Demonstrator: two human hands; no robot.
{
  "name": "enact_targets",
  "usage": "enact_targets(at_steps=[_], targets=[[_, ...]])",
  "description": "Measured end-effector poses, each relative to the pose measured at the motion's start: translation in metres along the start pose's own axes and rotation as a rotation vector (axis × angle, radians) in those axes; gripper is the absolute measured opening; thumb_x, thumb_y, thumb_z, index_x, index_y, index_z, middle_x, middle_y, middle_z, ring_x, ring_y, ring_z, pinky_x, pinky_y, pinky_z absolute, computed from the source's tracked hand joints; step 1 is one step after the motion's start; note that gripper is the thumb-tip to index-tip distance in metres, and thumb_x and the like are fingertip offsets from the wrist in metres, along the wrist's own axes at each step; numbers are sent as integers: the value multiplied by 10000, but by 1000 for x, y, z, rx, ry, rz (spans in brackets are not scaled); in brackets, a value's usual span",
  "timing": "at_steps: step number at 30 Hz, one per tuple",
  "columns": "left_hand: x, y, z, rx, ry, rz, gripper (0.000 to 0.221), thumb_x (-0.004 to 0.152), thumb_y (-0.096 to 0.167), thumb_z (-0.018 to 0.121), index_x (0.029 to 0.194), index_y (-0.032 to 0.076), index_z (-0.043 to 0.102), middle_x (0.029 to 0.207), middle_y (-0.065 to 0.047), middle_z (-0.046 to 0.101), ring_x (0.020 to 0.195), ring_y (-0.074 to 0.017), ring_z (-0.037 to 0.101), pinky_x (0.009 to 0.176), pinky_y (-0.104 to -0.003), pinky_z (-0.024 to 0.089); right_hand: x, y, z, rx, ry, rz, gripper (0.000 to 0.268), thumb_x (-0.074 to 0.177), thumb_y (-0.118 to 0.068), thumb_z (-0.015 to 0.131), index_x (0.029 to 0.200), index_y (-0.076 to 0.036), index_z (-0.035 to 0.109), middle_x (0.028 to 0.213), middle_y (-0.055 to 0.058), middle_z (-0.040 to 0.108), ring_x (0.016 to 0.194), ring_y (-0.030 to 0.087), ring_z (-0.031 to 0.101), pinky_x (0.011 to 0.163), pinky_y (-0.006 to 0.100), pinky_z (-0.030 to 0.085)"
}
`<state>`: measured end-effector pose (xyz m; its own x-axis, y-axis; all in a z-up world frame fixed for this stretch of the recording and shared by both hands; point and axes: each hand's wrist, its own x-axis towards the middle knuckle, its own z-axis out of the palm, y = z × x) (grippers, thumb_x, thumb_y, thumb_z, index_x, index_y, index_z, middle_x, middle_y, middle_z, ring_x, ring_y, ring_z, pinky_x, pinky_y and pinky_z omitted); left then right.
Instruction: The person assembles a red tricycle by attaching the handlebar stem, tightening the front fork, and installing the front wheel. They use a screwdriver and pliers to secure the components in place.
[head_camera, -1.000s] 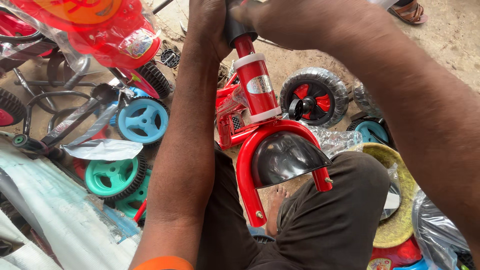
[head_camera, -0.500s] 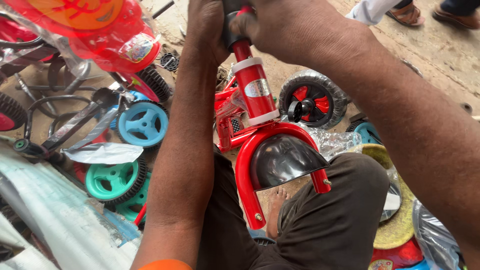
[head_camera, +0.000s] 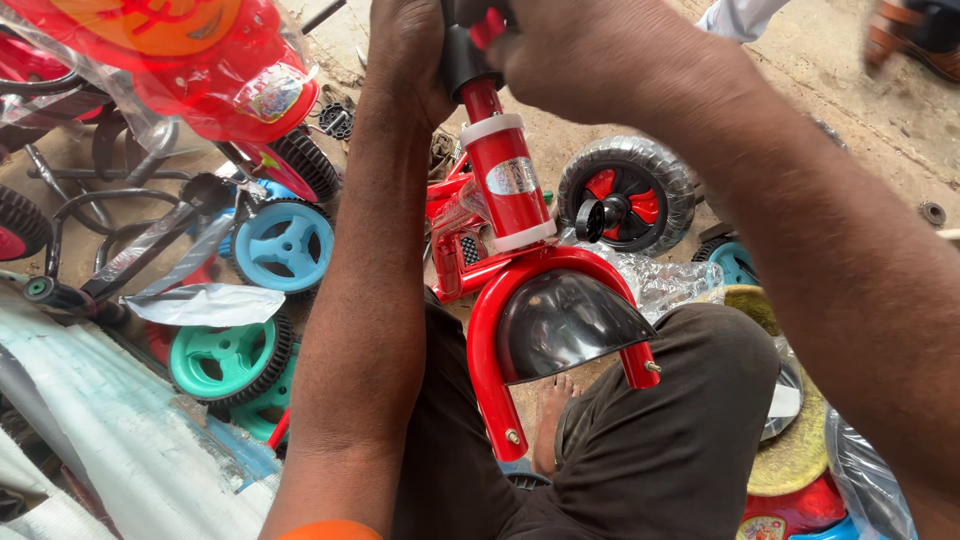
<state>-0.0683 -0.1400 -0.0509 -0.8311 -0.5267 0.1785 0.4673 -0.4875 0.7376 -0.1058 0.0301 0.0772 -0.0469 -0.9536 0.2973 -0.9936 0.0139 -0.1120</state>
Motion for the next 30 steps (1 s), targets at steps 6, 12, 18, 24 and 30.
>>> enact_targets(at_steps=[6,12,18,24,30], targets=[[1,-1,-2,-14,3,10,331,983,311,595,1044,-13,601,838,-141,676,598,-204,656,457,-382,579,-3,-3,0,-25,-38,111,206,1045,-239,726,1133,-53,722,870,162,728,707,269,711,604,405,565],[-4,-3,-4,-52,18,43,338,987,318,588,1050,-14,599,841,-143,677,594,-203,658,449,-381,581,-26,-18,-4,161,236,-105,242,1025,-152,639,1156,52,650,993,186,694,918,288,708,774,385,579],[-12,8,1,37,188,6,330,959,329,585,1059,15,600,831,-145,690,549,-197,652,406,-376,572,-162,-113,-6,333,386,507,338,1061,-294,578,1235,-16,658,1121,146,711,998,220,698,843,335,537],[-17,13,4,-47,76,133,382,1044,268,679,1135,-90,587,940,-199,659,683,-236,661,553,-401,591,-257,-93,64,736,250,901,453,1055,-231,567,1471,-53,584,831,35,652,665,87,513,567,269,452],[-42,25,22,162,40,-30,293,865,196,770,1057,26,628,863,-102,660,620,-202,685,516,-363,622,-259,-96,92,1003,187,843,582,969,-200,608,1521,-58,489,720,31,640,568,54,561,501,222,480]])
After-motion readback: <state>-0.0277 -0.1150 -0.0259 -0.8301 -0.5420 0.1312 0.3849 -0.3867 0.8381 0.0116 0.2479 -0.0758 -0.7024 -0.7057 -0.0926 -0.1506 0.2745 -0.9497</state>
